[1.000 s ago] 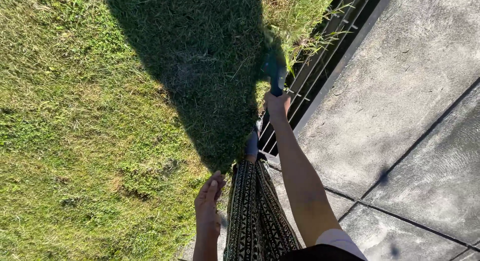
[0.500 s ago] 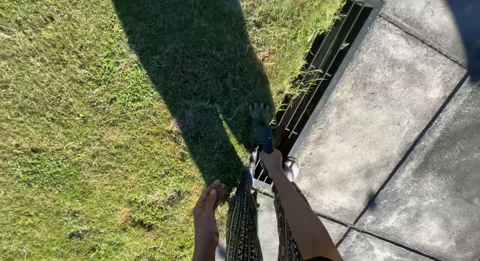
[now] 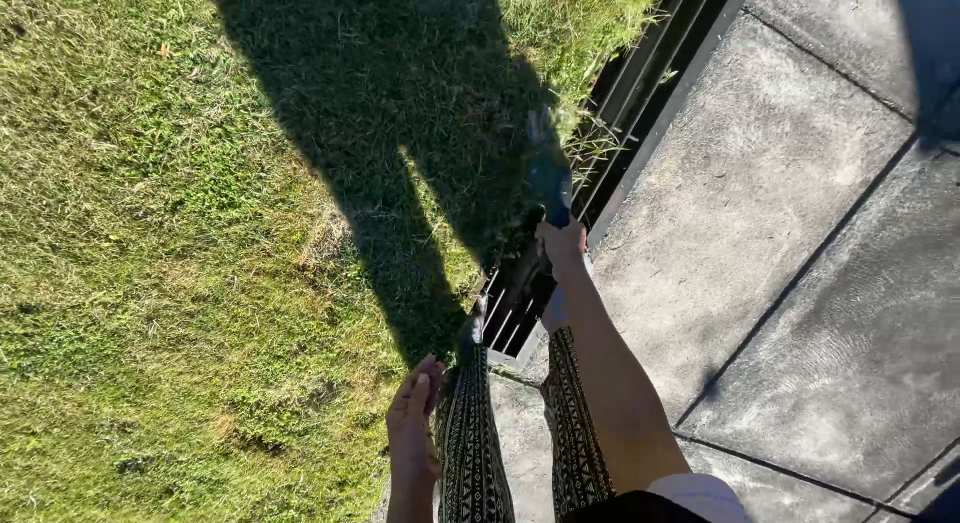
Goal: Trimming tall grass and weeds along the edge of a garden walkway using a handheld battery-powered grass trimmer.
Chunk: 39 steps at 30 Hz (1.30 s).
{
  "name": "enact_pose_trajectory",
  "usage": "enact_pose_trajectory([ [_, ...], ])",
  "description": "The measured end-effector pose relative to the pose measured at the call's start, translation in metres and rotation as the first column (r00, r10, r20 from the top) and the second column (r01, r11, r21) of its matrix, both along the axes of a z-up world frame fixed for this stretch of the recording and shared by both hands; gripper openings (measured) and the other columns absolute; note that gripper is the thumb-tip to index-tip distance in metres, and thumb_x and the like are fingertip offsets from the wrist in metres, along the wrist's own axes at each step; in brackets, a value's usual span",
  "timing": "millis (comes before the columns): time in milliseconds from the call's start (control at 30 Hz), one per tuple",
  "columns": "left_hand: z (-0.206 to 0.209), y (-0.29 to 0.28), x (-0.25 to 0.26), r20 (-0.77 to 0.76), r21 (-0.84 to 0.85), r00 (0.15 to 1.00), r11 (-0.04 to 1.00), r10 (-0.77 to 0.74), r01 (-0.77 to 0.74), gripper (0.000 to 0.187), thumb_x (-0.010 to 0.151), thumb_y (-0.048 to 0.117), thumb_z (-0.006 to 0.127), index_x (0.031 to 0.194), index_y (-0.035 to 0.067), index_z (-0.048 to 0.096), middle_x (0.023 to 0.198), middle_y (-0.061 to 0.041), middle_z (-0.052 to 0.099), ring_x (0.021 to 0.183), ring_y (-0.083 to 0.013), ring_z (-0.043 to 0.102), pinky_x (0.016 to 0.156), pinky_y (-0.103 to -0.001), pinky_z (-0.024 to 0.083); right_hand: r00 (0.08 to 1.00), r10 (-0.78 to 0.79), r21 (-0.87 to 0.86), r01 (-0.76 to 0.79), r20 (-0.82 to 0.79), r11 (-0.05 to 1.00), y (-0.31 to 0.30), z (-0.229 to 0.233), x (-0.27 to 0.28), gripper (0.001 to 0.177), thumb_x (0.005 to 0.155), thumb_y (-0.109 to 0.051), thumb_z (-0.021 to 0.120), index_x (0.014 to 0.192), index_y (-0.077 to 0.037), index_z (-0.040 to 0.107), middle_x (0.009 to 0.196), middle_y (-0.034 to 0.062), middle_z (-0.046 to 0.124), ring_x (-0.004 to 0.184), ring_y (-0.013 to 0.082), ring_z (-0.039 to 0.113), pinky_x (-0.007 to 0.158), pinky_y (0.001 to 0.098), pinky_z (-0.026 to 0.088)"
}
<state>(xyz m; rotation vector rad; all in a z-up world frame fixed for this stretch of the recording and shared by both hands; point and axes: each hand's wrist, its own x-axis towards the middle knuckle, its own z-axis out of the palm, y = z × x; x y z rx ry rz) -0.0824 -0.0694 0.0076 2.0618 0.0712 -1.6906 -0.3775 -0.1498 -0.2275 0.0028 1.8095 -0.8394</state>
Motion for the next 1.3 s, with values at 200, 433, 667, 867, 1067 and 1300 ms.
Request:
enact_pose_trajectory([
  [200,-0.022,-0.01,-0.035,-0.071,-0.03,0.997,0.999,0.012,-0.014,0.035,0.099,0.014,0.059,0.13,0.001,0.069,0.124,-0.012,0.075,0.112,-0.0206,0.071,0.101,-0.035,0.054,0.965,0.261,0.083,-0.262,0.017,0.962,0.045,-0.004,0.035,0.017,0.081,-0.004,0.078,0.086,-0.001,0.062,0.06,0.0033,0.061,0.046,0.0122,0.056,0.041,0.0297,0.044],
  [433,-0.002,-0.025,-0.045,-0.012,0.015,1.0,1.0,0.011,-0.011,0.034,0.099,0.014,0.059,0.13,0.002,0.069,0.124,-0.013,0.075,0.114,-0.0198,0.07,0.103,-0.034,0.054,0.994,0.114,0.081,-0.113,-0.002,0.99,-0.013,-0.051,0.02,0.011,0.082,-0.002,0.073,0.088,-0.002,0.064,0.06,0.003,0.059,0.043,0.0134,0.053,0.039,0.0313,0.039],
  [667,-0.012,-0.002,-0.051,0.004,0.015,0.999,0.999,0.042,-0.042,0.034,0.1,0.013,0.058,0.129,-0.001,0.069,0.122,-0.015,0.074,0.113,-0.0213,0.07,0.103,-0.035,0.053,0.901,0.316,0.134,-0.288,-0.297,0.948,-0.039,-0.04,-0.004,0.015,0.077,-0.007,0.078,0.08,0.0,0.065,0.058,0.0022,0.06,0.047,0.0111,0.055,0.044,0.0305,0.042],
  [867,-0.003,-0.042,-0.088,0.012,0.025,1.0,1.0,0.001,-0.001,0.035,0.099,0.014,0.058,0.129,0.0,0.069,0.12,-0.014,0.076,0.114,-0.0211,0.071,0.103,-0.034,0.054,0.995,0.104,0.121,-0.104,0.003,0.987,-0.005,-0.02,-0.007,0.01,0.078,-0.003,0.071,0.08,-0.004,0.061,0.055,0.0033,0.056,0.041,0.0132,0.052,0.038,0.0318,0.038],
  [1067,-0.014,-0.024,-0.09,0.016,0.016,0.999,0.999,0.036,-0.037,0.035,0.099,0.014,0.058,0.129,0.0,0.069,0.12,-0.015,0.075,0.113,-0.0228,0.07,0.103,-0.036,0.054,0.995,0.103,0.124,-0.1,-0.019,0.987,-0.032,-0.045,-0.032,0.016,0.079,-0.003,0.072,0.075,-0.002,0.057,0.056,0.002,0.056,0.042,0.0127,0.053,0.038,0.0306,0.04],
  [1300,-0.011,-0.015,-0.109,0.047,0.034,0.998,0.999,0.028,-0.03,0.035,0.1,0.015,0.057,0.13,0.001,0.069,0.121,-0.014,0.075,0.114,-0.0223,0.07,0.105,-0.035,0.054,0.988,0.151,0.097,-0.149,-0.012,0.984,-0.053,-0.034,-0.052,0.015,0.077,-0.002,0.072,0.074,-0.003,0.057,0.056,0.0019,0.056,0.043,0.0112,0.052,0.039,0.0299,0.038],
])
